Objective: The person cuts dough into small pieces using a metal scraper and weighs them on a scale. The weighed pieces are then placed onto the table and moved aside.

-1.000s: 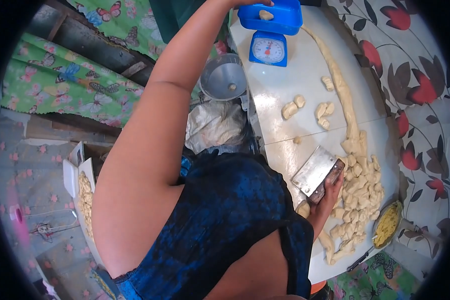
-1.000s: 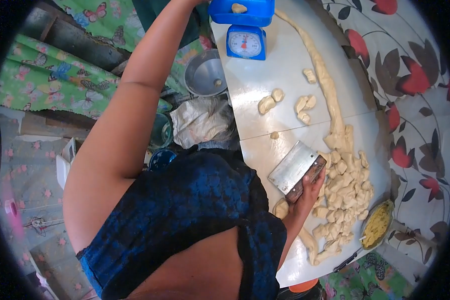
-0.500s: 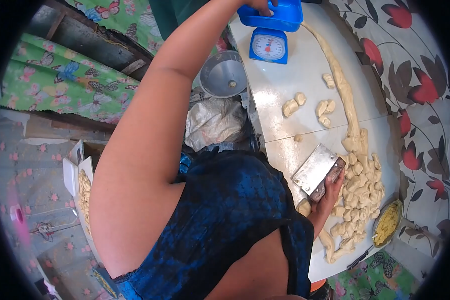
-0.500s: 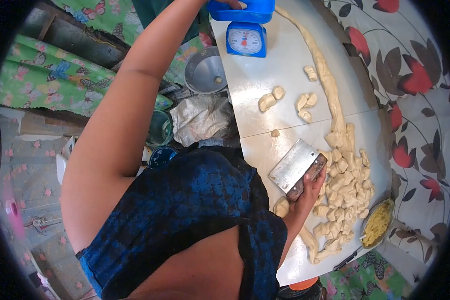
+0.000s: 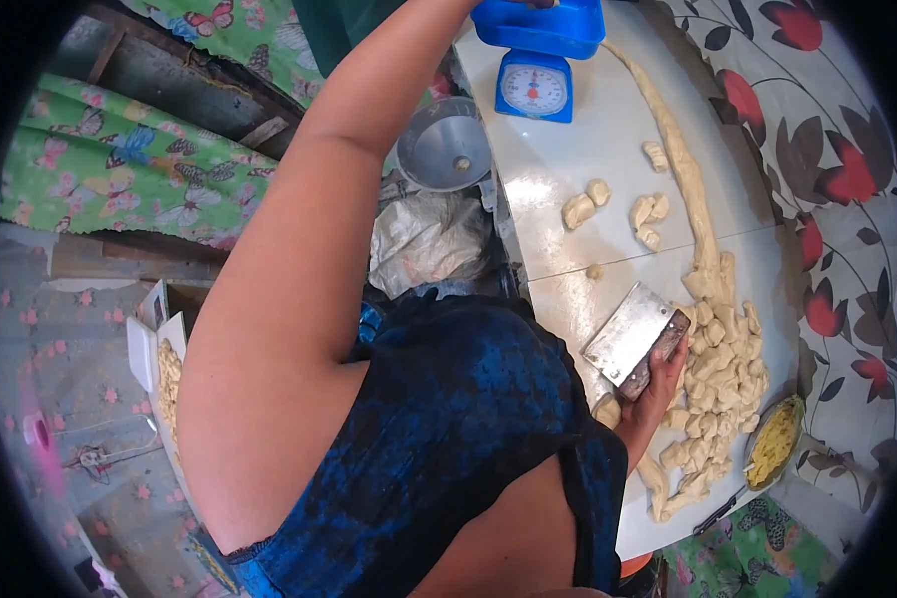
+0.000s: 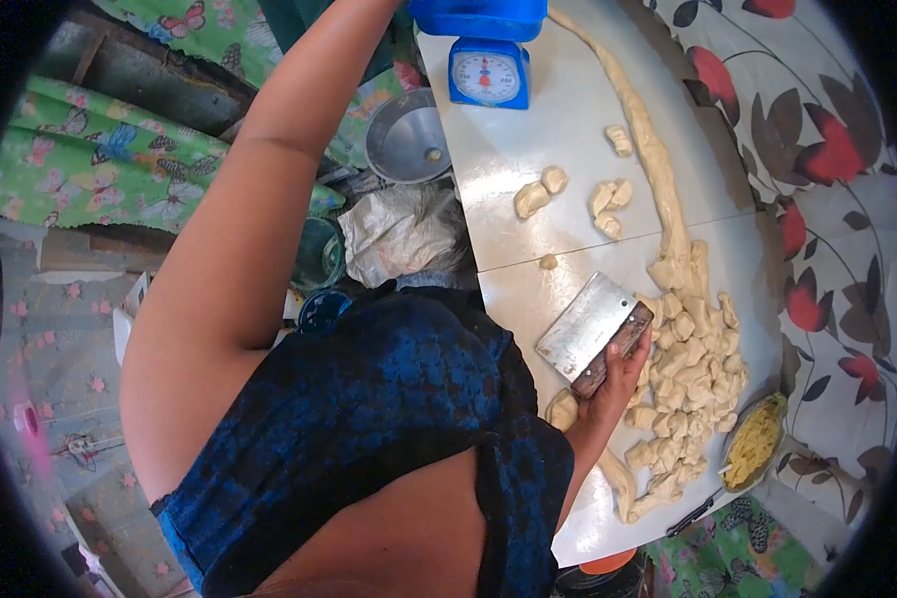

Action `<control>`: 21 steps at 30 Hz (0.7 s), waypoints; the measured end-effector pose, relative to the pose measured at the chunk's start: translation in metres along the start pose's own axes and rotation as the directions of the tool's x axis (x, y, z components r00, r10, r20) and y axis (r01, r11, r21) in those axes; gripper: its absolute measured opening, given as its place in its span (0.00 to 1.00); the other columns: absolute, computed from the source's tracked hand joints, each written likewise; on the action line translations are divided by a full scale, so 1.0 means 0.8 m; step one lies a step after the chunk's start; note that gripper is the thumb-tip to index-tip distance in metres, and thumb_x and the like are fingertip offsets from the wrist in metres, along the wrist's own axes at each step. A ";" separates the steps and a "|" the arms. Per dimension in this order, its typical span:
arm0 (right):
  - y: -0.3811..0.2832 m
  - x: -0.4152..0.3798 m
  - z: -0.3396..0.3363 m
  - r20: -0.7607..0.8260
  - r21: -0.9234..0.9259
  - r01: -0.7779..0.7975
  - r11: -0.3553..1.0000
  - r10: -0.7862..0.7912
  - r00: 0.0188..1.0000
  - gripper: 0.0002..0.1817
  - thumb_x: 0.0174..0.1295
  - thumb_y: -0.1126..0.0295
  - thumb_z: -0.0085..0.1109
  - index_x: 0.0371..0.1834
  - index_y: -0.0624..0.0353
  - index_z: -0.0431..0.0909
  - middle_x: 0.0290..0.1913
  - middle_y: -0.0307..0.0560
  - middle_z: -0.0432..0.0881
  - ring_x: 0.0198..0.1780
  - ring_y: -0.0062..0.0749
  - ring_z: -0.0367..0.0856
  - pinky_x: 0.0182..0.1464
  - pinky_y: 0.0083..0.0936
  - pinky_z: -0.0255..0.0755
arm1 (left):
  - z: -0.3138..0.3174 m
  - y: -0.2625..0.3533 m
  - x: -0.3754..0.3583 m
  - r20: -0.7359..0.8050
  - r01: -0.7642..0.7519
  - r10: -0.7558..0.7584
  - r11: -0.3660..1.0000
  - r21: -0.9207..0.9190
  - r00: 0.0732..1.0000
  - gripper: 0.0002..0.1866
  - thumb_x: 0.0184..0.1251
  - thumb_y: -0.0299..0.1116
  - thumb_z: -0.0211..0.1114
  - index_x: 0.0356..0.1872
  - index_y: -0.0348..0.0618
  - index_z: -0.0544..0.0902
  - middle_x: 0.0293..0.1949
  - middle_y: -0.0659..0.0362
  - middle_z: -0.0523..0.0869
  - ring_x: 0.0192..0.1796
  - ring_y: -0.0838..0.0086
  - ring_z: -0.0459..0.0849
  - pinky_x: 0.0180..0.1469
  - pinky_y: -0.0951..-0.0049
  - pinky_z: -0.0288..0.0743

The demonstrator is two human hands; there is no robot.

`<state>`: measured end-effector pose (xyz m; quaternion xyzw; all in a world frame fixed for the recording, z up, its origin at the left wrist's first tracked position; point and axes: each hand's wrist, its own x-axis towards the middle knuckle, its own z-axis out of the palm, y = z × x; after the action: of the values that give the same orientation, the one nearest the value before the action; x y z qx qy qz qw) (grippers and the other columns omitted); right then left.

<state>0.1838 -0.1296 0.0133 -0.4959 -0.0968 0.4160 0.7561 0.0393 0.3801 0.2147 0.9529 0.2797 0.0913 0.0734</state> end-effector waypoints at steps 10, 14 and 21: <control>-0.003 0.000 0.003 0.018 -0.013 0.000 1.000 0.000 1.000 0.39 0.58 0.76 0.57 0.73 0.55 0.52 0.68 0.50 0.63 0.64 0.39 0.66 0.65 0.32 0.62 | 0.009 0.016 -0.006 0.055 0.056 -0.056 0.998 -0.005 0.997 0.21 0.42 0.36 0.70 0.42 0.39 0.83 0.34 0.52 0.87 0.39 0.64 0.85 0.44 0.67 0.77; -0.003 0.000 0.000 0.013 -0.026 0.000 1.000 0.000 1.000 0.38 0.58 0.76 0.57 0.73 0.55 0.52 0.67 0.49 0.63 0.64 0.39 0.66 0.65 0.32 0.62 | 0.015 0.009 0.000 0.087 0.090 -0.088 0.996 -0.012 0.992 0.22 0.42 0.37 0.71 0.43 0.40 0.84 0.34 0.53 0.87 0.39 0.63 0.85 0.43 0.67 0.77; -0.001 0.001 0.002 0.023 -0.037 0.013 0.999 -0.012 1.000 0.35 0.60 0.75 0.54 0.72 0.55 0.52 0.67 0.49 0.65 0.65 0.38 0.67 0.65 0.33 0.63 | 0.001 0.007 0.000 -0.067 -0.041 0.042 0.999 0.011 0.997 0.22 0.40 0.35 0.72 0.40 0.37 0.84 0.33 0.49 0.86 0.37 0.60 0.85 0.44 0.66 0.78</control>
<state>0.1833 -0.1281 0.0145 -0.5047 -0.1163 0.4148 0.7481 0.0424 0.3756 0.2150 0.9553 0.2625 0.1233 0.0574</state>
